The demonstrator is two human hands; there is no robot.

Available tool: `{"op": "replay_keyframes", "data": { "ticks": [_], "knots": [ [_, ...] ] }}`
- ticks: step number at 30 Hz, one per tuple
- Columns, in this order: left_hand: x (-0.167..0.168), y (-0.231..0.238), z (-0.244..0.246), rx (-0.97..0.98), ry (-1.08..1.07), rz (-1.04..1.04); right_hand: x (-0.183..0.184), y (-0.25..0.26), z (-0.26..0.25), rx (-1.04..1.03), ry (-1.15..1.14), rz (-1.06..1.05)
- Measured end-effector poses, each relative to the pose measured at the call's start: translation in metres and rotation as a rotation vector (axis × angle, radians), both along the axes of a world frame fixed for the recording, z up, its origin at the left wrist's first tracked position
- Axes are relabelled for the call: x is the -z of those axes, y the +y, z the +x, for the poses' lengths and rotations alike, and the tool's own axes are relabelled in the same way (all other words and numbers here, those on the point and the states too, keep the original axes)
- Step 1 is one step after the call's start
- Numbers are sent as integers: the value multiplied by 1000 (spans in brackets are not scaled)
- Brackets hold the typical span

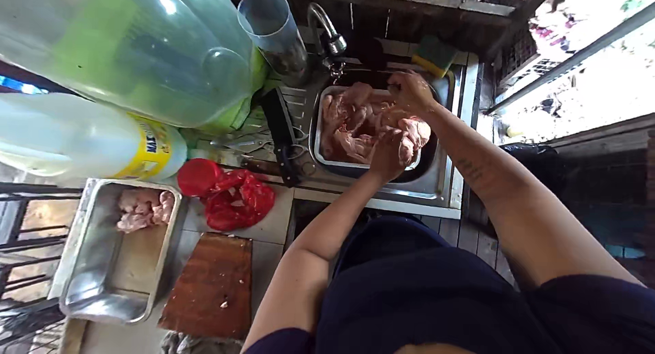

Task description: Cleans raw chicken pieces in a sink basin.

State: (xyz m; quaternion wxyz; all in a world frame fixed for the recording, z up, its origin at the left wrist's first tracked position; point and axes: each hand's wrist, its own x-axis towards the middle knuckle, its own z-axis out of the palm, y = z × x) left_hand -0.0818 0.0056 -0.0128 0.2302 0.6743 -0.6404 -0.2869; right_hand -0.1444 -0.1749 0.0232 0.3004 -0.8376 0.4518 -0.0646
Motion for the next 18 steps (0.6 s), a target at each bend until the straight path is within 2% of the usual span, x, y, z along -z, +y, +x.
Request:
{"op": "replay_keyframes", "data": {
  "ticks": [3, 7, 9, 12, 16, 18],
  "knots": [
    [-16, -17, -12, 9, -184, 134, 12, 32, -45, 203, -31, -40],
    [-10, -31, -9, -74, -322, 238, 26, 74, -56, 372, -137, 133],
    [-5, -28, -5, -62, -338, 292, 30, 94, -47, 405, -167, 190],
    [1, -18, -3, -37, -330, 320, 49, 107, -48, 412, -143, 156],
    [-4, -24, 32, 85, -312, 288, 60, 101, -47, 449, -165, 114],
    [5, -28, 46, 154, -307, 314, 67, 103, -45, 492, -112, 127]
  ]
}}
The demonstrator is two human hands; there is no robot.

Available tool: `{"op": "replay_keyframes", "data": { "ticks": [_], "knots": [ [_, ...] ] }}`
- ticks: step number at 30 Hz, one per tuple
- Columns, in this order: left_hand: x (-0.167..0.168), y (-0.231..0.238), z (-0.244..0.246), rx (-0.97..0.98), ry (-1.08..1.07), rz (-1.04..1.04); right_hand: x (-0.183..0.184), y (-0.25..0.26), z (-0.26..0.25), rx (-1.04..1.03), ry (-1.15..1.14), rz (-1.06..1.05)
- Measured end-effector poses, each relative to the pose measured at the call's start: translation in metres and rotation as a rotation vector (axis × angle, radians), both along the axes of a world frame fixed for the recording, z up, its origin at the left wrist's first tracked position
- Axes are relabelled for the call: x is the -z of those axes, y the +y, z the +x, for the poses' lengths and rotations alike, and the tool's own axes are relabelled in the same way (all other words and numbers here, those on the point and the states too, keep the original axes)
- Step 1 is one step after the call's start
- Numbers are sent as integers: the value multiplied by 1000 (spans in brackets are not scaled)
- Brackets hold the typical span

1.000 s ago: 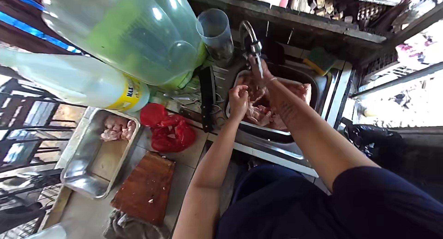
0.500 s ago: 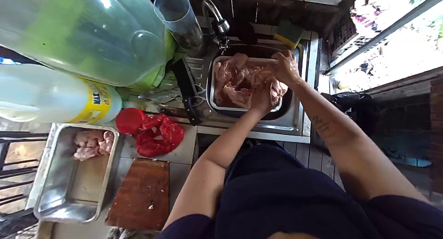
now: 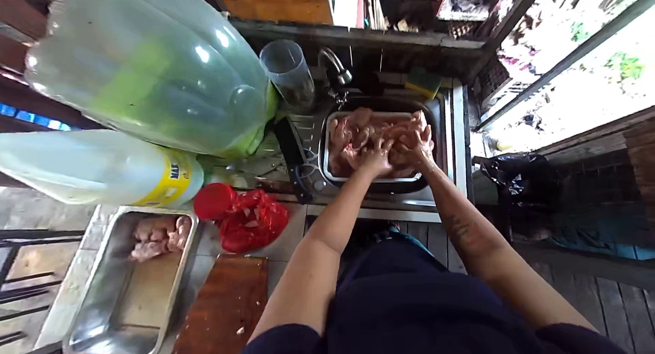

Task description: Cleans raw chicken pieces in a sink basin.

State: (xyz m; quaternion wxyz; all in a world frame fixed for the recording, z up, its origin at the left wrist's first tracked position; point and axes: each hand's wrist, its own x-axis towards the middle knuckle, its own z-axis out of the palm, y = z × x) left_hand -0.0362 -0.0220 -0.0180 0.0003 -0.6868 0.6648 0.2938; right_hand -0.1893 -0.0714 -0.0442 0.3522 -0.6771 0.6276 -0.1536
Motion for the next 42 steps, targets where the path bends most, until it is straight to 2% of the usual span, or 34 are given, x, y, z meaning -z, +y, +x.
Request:
{"op": "replay_keyframes", "data": {
  "ticks": [4, 7, 9, 11, 13, 15, 17, 18, 20, 22, 24, 27, 30, 33, 37, 39, 42],
  "knots": [
    [12, -13, 26, -30, 128, -45, -28, -10, 14, 18, 62, 157],
    [18, -13, 23, -163, 213, -96, -28, -19, 11, -21, -1, 285],
    [12, -12, 22, -315, 192, -58, -31, -22, 24, -85, 22, 317],
    [-1, -21, 10, -434, 165, 44, -22, -24, 24, -63, 5, 271],
    [4, -30, 8, -449, 166, 107, -20, -17, 23, -43, -48, 254],
    [16, -45, 16, -386, 139, 195, -29, -12, 27, -59, -97, 210],
    [19, -48, 19, -269, 58, 241, -19, -17, 29, -57, -100, 167],
    [19, -47, 18, -274, 38, 226, -11, -22, 28, -44, -85, 158],
    [15, -43, 11, -402, 35, 168, -5, -27, 21, -34, -52, 152],
    [16, -35, 5, -514, 88, 80, -6, -19, 14, 11, -111, 83],
    [14, -35, 5, -530, 111, -1, -8, -14, 14, 98, -150, -2],
    [10, -37, 6, -404, 42, -1, -19, 2, 16, 267, -20, -34],
    [12, -36, 7, -384, 45, -52, -8, 36, 22, 375, -121, -49],
    [11, -36, 11, -342, 56, -18, -28, 63, 25, 508, -202, 190],
    [-41, -47, -6, -87, -299, 180, -32, 57, 25, 538, -160, 210],
    [-69, -53, -22, 34, -348, 6, -34, 55, 30, 522, -120, 199],
    [-86, -78, -44, 369, -147, -193, -14, 52, 33, 552, -188, 30]
  ]
}}
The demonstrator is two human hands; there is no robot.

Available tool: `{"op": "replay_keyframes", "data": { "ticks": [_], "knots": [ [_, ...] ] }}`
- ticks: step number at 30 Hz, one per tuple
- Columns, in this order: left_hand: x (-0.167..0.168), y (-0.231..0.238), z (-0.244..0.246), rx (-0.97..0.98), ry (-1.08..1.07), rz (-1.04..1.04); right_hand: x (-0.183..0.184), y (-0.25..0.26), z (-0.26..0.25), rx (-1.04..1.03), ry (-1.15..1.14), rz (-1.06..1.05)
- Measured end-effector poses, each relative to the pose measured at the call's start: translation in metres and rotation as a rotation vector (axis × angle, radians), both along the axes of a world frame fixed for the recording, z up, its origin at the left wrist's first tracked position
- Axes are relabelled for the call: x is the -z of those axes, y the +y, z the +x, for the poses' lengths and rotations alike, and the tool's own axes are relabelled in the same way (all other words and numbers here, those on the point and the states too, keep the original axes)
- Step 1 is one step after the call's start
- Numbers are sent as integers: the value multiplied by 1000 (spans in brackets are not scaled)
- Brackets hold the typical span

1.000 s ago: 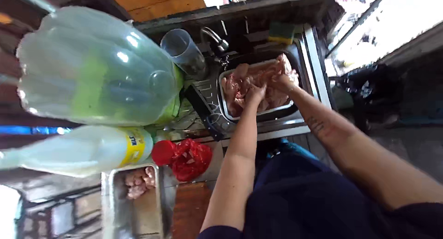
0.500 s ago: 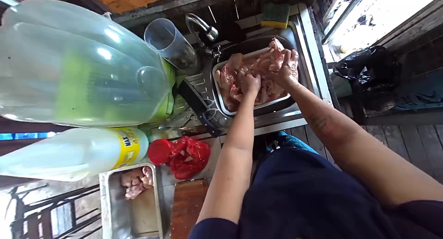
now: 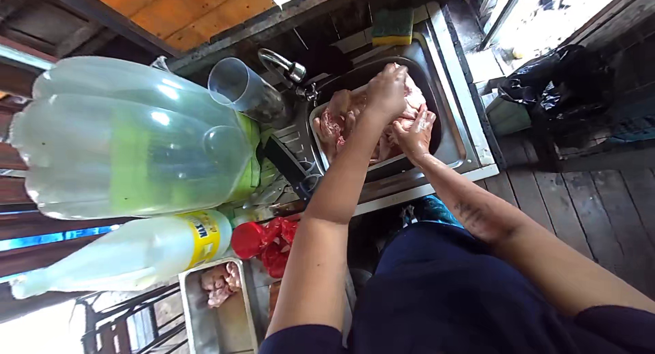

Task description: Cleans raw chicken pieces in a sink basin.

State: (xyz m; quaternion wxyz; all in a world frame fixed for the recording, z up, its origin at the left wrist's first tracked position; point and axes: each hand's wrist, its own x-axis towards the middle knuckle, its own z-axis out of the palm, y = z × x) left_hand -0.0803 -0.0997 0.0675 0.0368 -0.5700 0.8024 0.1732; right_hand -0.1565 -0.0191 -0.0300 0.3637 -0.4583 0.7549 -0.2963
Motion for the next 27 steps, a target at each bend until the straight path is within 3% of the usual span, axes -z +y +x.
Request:
{"op": "replay_keyframes", "data": {
  "ticks": [1, 3, 7, 11, 15, 20, 24, 27],
  "knots": [
    [3, -8, -9, 140, 33, 39, 6, 0, -2, 8, -34, -57],
    [8, -20, -30, 363, -118, 152, 10, -2, -7, -9, -139, -119],
    [28, -27, -43, 544, -525, 221, 22, 5, -11, -18, -179, -255],
    [30, -48, -25, 633, -554, 223, 13, 44, 7, -27, -255, -148],
    [33, -57, -17, 700, -582, 170, 6, 23, 17, 63, -348, 59],
    [27, -51, -2, 590, -599, 107, -5, -4, 23, 141, -321, 148],
    [14, -33, 19, 329, -537, 58, 14, -12, 13, -13, -152, -141],
    [9, -18, 33, 64, -512, 36, -3, -30, 4, -173, -47, -185]
  ]
}}
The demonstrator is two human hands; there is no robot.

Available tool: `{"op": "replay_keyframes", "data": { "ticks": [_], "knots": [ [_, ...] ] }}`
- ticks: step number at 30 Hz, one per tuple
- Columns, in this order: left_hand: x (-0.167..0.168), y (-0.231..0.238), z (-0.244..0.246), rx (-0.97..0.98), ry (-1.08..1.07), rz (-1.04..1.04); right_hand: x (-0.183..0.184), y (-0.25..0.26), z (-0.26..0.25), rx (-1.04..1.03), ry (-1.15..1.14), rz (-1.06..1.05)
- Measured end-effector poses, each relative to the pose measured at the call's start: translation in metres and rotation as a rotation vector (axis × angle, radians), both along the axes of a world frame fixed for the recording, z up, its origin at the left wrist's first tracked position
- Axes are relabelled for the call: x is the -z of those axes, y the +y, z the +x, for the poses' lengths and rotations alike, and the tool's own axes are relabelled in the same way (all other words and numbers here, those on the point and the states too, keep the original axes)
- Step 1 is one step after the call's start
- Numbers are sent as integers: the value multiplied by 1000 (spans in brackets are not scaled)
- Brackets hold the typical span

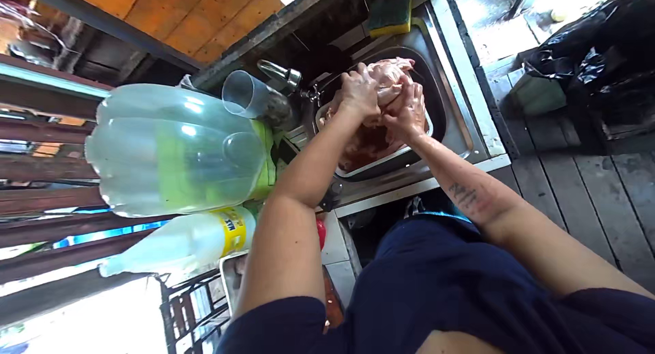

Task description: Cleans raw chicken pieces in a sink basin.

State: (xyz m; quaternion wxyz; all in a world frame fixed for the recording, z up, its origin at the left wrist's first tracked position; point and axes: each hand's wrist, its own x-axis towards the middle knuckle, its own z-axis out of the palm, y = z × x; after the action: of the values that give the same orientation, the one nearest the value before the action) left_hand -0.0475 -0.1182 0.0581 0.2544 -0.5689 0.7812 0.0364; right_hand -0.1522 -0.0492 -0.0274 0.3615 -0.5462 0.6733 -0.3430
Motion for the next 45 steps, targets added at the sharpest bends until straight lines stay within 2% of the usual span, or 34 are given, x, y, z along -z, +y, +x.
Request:
{"op": "replay_keyframes", "data": {
  "ticks": [3, 5, 8, 12, 16, 22, 26, 30, 33, 36, 39, 45],
  "knots": [
    [8, 13, 6, -207, -21, -80, -41, 4, 6, -48, 119, 202],
    [15, 20, 10, -233, -26, -130, -41, 11, 13, 0, 103, 281],
    [21, 28, 12, -142, 49, -156, -16, 11, 18, 75, 75, 218],
    [31, 20, 13, 133, 293, -172, 4, -1, 9, 101, -2, 151],
    [22, -2, -2, 94, 233, 53, 13, -9, 3, 113, -102, 111],
    [14, -14, -6, 49, 156, 136, 23, -13, -6, 26, -207, 30],
    [10, -19, -1, 55, 125, 179, 10, -21, -16, -97, -195, 186],
    [10, -14, 4, 109, 90, 185, -17, -29, -10, -96, 4, 359],
    [9, -8, 6, 101, 101, 162, -26, -27, 6, -51, 117, 320],
    [12, 0, 11, 83, 121, 130, -20, -21, 12, -63, 184, 180],
    [12, 4, 17, 49, 155, 110, -18, -19, 12, -130, 194, 117],
    [22, 2, 27, 64, 230, 80, -6, -21, 15, -108, 176, 34]
  ]
}}
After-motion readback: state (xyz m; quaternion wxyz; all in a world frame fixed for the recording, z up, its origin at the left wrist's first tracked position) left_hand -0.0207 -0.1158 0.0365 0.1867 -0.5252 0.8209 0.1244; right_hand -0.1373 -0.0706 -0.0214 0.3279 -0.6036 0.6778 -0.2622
